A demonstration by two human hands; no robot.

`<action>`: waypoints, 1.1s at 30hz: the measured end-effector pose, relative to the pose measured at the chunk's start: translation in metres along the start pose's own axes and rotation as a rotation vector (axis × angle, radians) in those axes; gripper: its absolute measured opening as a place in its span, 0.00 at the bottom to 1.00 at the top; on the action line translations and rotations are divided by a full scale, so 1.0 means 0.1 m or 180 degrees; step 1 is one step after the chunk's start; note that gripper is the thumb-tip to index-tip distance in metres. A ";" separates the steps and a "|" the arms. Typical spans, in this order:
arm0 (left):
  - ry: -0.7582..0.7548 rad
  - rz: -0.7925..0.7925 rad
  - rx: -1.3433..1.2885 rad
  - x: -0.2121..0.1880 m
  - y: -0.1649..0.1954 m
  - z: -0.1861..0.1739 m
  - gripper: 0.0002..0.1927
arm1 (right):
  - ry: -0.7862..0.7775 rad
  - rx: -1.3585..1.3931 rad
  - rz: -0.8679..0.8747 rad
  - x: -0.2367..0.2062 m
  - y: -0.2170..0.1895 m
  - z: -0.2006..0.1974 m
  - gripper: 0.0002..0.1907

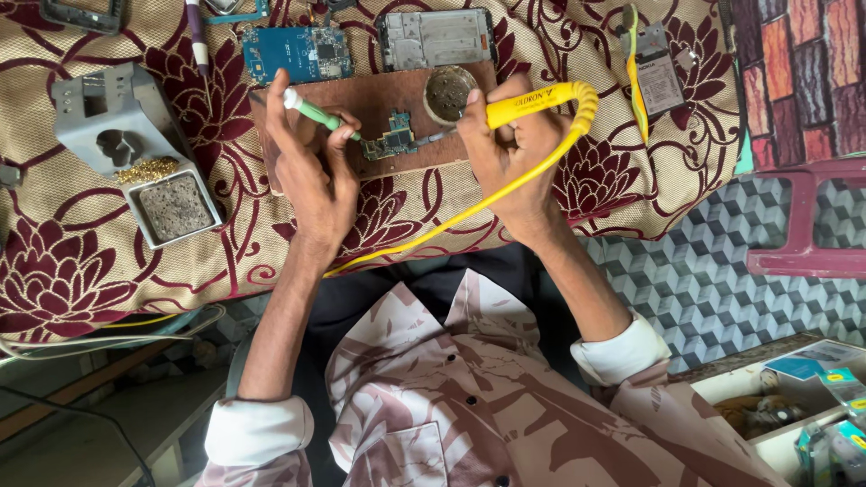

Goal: The person uses a soldering iron and a green-handled tool to work on a small circuit board. They repeatedly apply heat to specific points on the board while holding it steady.

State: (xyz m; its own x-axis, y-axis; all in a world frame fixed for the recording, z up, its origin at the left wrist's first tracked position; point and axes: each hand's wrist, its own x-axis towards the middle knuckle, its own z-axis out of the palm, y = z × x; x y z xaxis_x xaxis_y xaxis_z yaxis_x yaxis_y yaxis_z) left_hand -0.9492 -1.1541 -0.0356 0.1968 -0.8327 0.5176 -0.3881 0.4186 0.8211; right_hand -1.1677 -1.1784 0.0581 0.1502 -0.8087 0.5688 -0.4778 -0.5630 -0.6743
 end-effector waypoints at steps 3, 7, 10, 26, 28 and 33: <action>0.0010 0.0103 0.0117 0.01 0.01 -0.01 0.36 | 0.0045 -0.0064 -0.0098 -0.03 -0.03 -0.03 0.14; 0.0013 0.0060 0.0031 0.00 0.03 0.01 0.35 | 0.0086 -0.0206 -0.0155 -0.12 -0.08 -0.08 0.14; -0.0014 0.0132 0.0048 -0.05 0.04 0.01 0.36 | 0.0019 -0.0114 -0.0047 -0.17 -0.09 -0.11 0.13; 0.0023 0.0165 0.0091 -0.09 0.05 0.02 0.36 | 0.0929 0.1427 0.0541 -0.77 0.45 -0.01 0.11; 0.0029 0.0168 0.0069 -0.07 0.01 0.03 0.36 | 0.0788 0.1807 0.0291 -0.84 0.62 -0.01 0.14; 0.0047 0.0223 0.0022 -0.04 -0.05 0.08 0.36 | 0.0822 0.2515 0.0718 -0.99 0.91 0.02 0.13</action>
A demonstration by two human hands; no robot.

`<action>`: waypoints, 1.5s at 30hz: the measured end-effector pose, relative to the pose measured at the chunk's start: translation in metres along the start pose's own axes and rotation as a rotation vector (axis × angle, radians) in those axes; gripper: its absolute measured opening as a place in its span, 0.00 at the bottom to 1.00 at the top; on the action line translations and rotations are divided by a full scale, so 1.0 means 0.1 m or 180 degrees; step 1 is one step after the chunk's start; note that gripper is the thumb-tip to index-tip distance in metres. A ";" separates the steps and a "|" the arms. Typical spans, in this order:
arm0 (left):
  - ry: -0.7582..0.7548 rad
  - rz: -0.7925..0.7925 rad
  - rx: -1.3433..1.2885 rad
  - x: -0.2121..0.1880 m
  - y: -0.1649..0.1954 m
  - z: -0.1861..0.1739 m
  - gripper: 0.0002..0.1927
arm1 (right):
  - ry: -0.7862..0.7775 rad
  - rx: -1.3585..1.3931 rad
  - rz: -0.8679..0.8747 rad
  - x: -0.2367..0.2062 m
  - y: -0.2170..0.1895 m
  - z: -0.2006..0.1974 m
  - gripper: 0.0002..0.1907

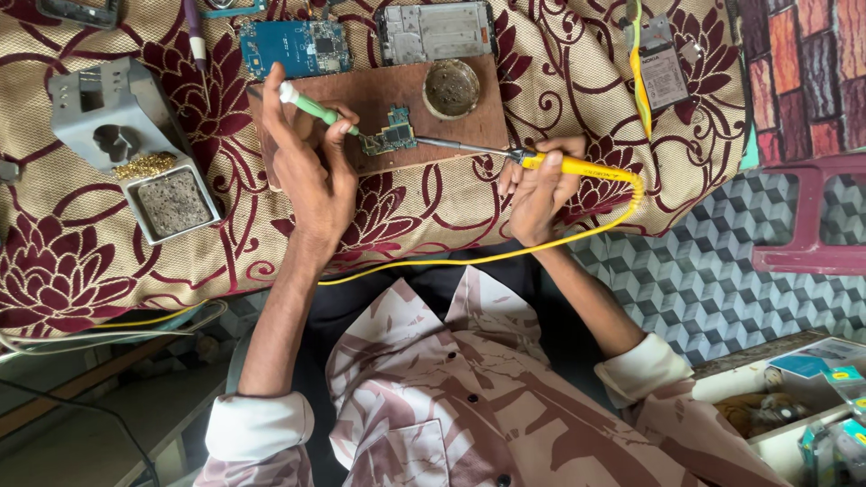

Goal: The person uses a soldering iron and a green-handled tool to work on a small circuit board. They repeatedly apply heat to specific points on the board while holding it steady.

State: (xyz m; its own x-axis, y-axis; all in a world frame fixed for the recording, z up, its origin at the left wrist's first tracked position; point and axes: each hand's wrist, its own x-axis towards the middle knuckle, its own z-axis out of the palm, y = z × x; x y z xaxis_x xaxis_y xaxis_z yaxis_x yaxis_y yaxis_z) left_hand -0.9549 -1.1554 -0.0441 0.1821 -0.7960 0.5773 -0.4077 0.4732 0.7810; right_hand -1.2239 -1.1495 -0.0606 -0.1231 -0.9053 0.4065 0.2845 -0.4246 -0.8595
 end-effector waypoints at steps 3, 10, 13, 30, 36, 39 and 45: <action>-0.0037 -0.0048 0.0008 0.01 -0.02 0.02 0.35 | 0.0017 0.0030 0.0058 0.03 0.08 -0.07 0.13; -0.0046 -0.0099 -0.0014 0.03 -0.02 0.12 0.34 | -0.0318 -0.0314 -0.0114 -0.01 0.08 -0.16 0.15; -0.0071 -0.0066 -0.0036 0.03 -0.02 0.15 0.34 | -0.0454 -0.0541 -0.0237 -0.01 0.05 -0.18 0.16; -0.0101 -0.0039 0.0061 0.04 -0.01 0.19 0.33 | -0.0567 -0.0652 -0.0403 0.03 0.06 -0.20 0.14; -0.0089 -0.0033 0.0086 0.04 -0.04 0.21 0.34 | -0.0583 -0.0732 -0.0450 0.04 0.07 -0.22 0.14; -0.0095 0.0027 0.0133 0.04 -0.06 0.22 0.34 | -0.0562 -0.0744 -0.0437 0.05 0.09 -0.23 0.14; -0.0087 -0.0023 0.0039 0.03 -0.09 0.22 0.34 | -0.0651 -0.0874 -0.0561 0.06 0.09 -0.25 0.14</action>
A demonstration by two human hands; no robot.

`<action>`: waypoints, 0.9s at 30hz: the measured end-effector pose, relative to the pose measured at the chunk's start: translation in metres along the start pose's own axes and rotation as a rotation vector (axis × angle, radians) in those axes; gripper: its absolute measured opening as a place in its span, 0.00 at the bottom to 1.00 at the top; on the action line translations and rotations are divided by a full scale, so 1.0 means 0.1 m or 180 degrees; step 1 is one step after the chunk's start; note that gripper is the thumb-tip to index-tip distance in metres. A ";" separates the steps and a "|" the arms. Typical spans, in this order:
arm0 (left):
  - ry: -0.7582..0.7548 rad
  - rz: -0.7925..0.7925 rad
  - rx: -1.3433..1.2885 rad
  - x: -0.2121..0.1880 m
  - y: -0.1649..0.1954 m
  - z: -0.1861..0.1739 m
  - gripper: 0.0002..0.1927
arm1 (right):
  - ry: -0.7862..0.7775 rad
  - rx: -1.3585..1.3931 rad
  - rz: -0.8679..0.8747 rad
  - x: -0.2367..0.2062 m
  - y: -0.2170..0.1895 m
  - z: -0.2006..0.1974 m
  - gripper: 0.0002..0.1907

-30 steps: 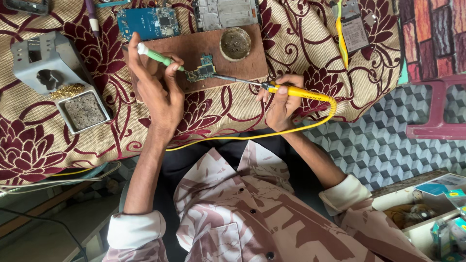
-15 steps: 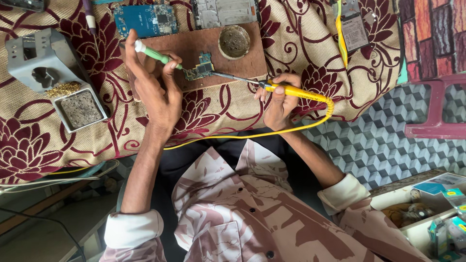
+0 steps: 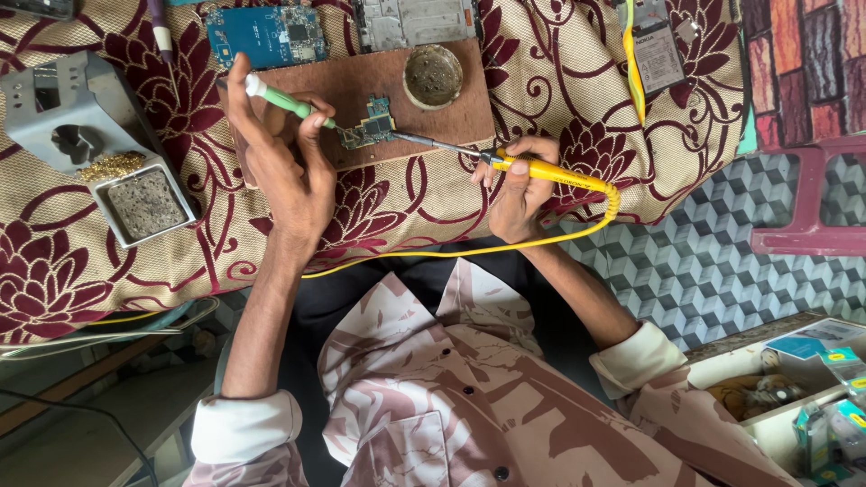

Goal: The person uses a soldering iron and a green-handled tool to work on a small circuit board. They repeatedly apply heat to specific points on the board while holding it steady.

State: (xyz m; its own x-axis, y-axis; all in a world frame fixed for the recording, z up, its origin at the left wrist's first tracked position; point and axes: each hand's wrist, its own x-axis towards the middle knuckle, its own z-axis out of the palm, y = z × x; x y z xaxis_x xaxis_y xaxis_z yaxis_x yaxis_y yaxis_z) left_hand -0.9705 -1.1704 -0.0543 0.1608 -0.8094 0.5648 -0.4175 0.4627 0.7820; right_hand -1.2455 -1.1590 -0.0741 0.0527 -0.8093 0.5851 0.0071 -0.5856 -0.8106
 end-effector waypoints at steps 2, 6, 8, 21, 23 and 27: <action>-0.0006 0.0012 0.0025 0.00 0.01 -0.01 0.34 | 0.0003 0.0017 0.0007 0.00 0.00 0.00 0.14; 0.0012 -0.0006 -0.0013 0.00 0.05 0.00 0.33 | -0.0007 0.0032 0.0026 -0.02 -0.01 0.00 0.14; 0.0022 -0.0006 0.0007 -0.01 0.07 0.00 0.33 | -0.0004 0.0022 0.0037 -0.03 -0.01 0.00 0.14; 0.0013 -0.0025 -0.0005 0.00 0.11 -0.02 0.34 | 0.0094 -0.0288 0.0253 -0.08 -0.09 -0.04 0.08; -0.0005 -0.0025 0.0036 -0.02 0.11 -0.03 0.34 | 0.0105 -0.0372 0.0225 -0.09 -0.09 -0.04 0.08; 0.0015 0.0038 -0.0031 -0.01 0.07 0.00 0.34 | 0.0132 -0.0323 0.0136 -0.08 -0.05 -0.03 0.08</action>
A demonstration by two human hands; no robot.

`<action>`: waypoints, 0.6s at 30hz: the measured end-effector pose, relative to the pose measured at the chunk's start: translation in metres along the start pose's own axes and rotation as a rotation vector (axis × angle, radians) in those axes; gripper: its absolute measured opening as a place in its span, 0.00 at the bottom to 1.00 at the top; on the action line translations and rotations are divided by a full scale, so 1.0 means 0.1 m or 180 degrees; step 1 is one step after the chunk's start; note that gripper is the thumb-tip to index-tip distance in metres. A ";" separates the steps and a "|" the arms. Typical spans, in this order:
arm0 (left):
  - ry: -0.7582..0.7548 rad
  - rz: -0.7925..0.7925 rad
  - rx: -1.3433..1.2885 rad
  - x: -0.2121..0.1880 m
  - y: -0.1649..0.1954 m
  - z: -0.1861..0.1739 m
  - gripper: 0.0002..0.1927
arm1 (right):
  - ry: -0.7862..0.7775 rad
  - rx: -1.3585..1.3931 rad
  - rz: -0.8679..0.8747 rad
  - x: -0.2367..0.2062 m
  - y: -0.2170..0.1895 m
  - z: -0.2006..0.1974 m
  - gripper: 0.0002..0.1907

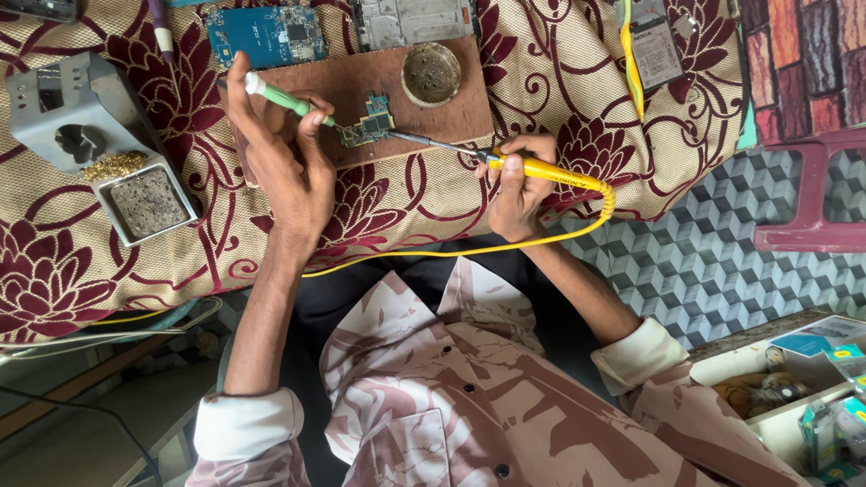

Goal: The person uses a soldering iron and a green-handled tool to work on a small circuit board. They repeatedly apply heat to specific points on the board while holding it steady.

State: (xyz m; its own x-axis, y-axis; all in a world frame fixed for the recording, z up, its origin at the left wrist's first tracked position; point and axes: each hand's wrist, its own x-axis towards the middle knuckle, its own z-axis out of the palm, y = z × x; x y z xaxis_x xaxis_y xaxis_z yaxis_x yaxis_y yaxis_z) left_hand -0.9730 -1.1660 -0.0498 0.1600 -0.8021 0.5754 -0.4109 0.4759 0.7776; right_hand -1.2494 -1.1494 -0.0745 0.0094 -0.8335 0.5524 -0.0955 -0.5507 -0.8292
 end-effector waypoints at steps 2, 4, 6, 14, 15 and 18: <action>0.0014 0.0031 -0.0033 0.00 -0.02 0.00 0.34 | 0.0029 0.0081 0.0036 0.00 0.01 0.00 0.08; 0.0007 0.0059 -0.0051 0.00 -0.03 0.01 0.34 | 0.0043 0.0109 0.0087 -0.01 0.01 0.00 0.08; -0.0004 0.0004 -0.0006 -0.01 -0.02 0.02 0.34 | 0.0043 0.0074 0.0083 -0.01 0.02 -0.01 0.08; -0.0006 -0.0040 0.0033 0.02 0.03 0.05 0.35 | 0.0208 0.0314 0.0216 -0.01 0.06 -0.05 0.08; -0.0017 -0.0060 0.0006 0.01 0.04 0.05 0.35 | 0.0238 0.0345 0.0241 0.00 0.06 -0.05 0.08; -0.0030 -0.0080 0.0047 0.02 0.05 0.05 0.35 | 0.0149 0.0585 0.0330 0.05 0.04 -0.07 0.07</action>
State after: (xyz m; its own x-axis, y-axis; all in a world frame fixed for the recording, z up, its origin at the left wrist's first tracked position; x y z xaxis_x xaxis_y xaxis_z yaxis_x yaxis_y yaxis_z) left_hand -0.9792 -1.1668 -0.0465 0.1621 -0.8171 0.5532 -0.4199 0.4502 0.7880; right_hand -1.2564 -1.1552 -0.0749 -0.0377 -0.8855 0.4631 0.0895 -0.4645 -0.8810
